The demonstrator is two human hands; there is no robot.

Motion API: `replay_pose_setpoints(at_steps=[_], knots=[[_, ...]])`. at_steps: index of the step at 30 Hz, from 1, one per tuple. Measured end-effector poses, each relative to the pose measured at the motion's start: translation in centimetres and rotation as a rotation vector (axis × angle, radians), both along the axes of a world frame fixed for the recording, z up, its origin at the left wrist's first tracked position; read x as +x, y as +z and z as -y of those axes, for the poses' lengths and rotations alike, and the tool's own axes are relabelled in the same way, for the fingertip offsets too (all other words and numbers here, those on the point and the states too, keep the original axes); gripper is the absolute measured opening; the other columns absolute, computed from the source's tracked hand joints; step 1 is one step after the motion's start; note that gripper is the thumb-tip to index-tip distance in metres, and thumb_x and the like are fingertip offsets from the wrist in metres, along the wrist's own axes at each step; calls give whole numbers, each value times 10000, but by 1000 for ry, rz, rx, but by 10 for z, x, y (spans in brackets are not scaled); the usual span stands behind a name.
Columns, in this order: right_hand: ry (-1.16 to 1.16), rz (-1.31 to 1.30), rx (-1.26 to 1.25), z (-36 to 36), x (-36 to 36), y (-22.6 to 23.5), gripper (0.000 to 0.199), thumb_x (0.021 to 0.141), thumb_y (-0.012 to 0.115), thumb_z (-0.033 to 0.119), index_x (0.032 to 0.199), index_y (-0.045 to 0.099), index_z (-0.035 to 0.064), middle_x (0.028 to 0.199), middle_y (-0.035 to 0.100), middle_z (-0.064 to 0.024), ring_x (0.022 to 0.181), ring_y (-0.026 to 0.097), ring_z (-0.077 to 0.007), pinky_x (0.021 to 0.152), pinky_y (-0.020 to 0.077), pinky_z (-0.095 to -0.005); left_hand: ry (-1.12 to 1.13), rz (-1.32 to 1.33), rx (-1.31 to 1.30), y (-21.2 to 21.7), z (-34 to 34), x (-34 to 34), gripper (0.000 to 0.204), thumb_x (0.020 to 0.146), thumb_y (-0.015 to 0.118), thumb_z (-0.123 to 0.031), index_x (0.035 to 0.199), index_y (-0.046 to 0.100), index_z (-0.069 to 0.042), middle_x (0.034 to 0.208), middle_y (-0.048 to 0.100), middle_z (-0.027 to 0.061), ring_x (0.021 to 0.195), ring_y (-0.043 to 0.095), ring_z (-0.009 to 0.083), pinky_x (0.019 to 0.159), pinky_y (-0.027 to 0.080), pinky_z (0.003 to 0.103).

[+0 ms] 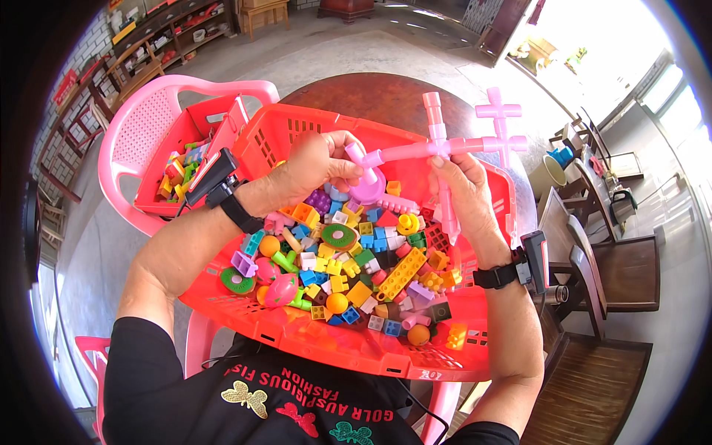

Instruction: Assembling and sorting colorful plastic blocks from a red basket on a table.

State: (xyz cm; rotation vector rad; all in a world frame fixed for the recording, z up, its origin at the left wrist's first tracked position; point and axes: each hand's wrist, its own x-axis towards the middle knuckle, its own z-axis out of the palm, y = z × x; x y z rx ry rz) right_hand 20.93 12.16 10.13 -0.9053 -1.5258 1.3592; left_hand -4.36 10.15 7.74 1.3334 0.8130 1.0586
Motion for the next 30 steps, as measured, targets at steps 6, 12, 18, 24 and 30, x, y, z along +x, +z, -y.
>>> replay_pose_setpoints(at_steps=[6, 12, 18, 24, 30], knots=[[-6, 52, 18, 1, -2, -2, 149, 892, 570, 210, 902, 584, 62, 652, 539, 18, 559, 470, -41, 508, 372, -202, -44, -22, -41, 2, 6, 4, 149, 872, 616, -125, 978, 525, -73, 800, 605, 8, 652, 583, 57, 576, 476, 194], [62, 165, 35, 5, -5, 1, 190, 897, 549, 245, 887, 576, 56, 649, 536, 8, 556, 470, -57, 502, 373, -215, -89, 15, -19, -8, 7, 8, 212, 877, 628, -225, 976, 517, -73, 803, 611, 6, 619, 554, 49, 562, 460, 186], [205, 236, -73, 4, 5, 13, 199, 886, 543, 248, 895, 574, 51, 650, 535, 3, 574, 486, -72, 517, 395, -224, -199, -100, -24, -4, 11, 13, 288, 876, 627, -296, 992, 513, -58, 722, 601, -6, 581, 532, 40, 500, 417, 181], [233, 97, -51, 16, -2, 20, 222, 841, 574, 195, 993, 583, 34, 691, 559, -7, 588, 496, -68, 527, 412, -232, -164, -69, 2, -4, 17, 17, 280, 872, 636, -273, 977, 511, -46, 714, 609, 6, 557, 535, 36, 457, 409, 171], [215, 102, -6, 31, -5, 35, 226, 816, 598, 186, 969, 593, 19, 653, 546, -3, 558, 472, -60, 506, 382, -226, -145, -53, 43, 6, 34, 30, 277, 859, 655, -247, 966, 501, -44, 729, 619, 17, 585, 574, 43, 442, 411, 160]])
